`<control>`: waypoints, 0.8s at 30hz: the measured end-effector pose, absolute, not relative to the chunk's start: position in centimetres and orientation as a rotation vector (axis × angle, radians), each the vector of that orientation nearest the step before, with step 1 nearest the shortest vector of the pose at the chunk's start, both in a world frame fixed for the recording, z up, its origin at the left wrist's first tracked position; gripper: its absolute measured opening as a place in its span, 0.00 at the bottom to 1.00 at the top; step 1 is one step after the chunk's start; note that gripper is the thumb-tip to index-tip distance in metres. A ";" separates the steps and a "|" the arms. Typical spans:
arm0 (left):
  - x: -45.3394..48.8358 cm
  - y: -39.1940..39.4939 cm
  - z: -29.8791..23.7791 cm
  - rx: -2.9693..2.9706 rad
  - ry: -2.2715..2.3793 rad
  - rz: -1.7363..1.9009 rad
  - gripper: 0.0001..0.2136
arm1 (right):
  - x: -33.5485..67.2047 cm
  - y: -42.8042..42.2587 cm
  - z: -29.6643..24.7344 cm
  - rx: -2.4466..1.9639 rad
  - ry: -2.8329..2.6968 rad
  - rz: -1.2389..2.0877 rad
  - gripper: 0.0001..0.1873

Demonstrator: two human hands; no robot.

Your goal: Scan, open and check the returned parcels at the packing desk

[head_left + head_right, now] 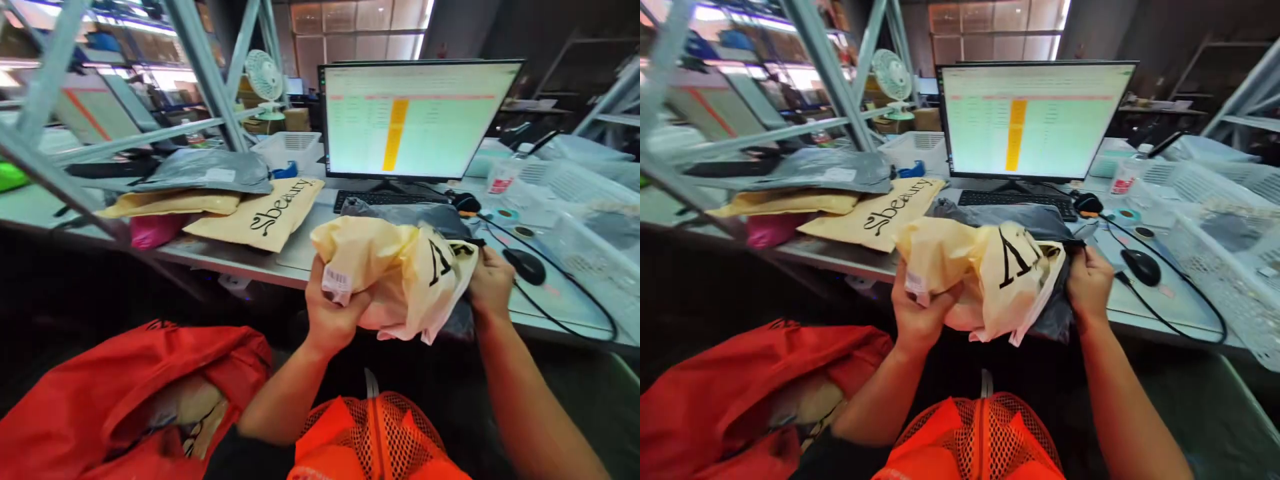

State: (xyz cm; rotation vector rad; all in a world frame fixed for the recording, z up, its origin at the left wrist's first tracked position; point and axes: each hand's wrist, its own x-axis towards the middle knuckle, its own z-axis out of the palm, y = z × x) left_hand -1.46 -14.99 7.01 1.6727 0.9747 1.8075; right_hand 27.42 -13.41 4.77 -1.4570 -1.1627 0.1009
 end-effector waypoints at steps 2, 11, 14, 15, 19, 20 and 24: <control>-0.7 -15.4 7.5 1.720 0.949 1.874 0.31 | 27.5 -11.4 5.0 -1.419 -1.076 0.241 0.22; -3.6 -16.4 7.2 2.127 0.690 1.546 0.28 | 29.4 -9.0 8.2 -1.143 -1.414 0.860 0.34; -4.9 -15.6 8.3 2.521 0.427 1.113 0.28 | 30.0 -10.6 12.6 -0.971 -1.658 0.785 0.47; -4.9 -15.5 8.6 2.641 0.391 0.972 0.29 | 29.4 -11.1 14.1 -0.970 -1.753 0.716 0.48; -3.9 -15.7 9.3 2.991 0.430 0.625 0.29 | 23.7 -12.7 17.1 -1.093 -2.319 0.668 0.31; -3.6 -15.9 9.3 3.036 0.420 0.612 0.27 | 22.3 -12.7 17.1 -1.126 -2.385 0.656 0.27; -3.3 -17.5 9.2 3.120 0.193 0.811 0.21 | 20.9 -10.3 15.7 -1.352 -2.100 0.337 0.31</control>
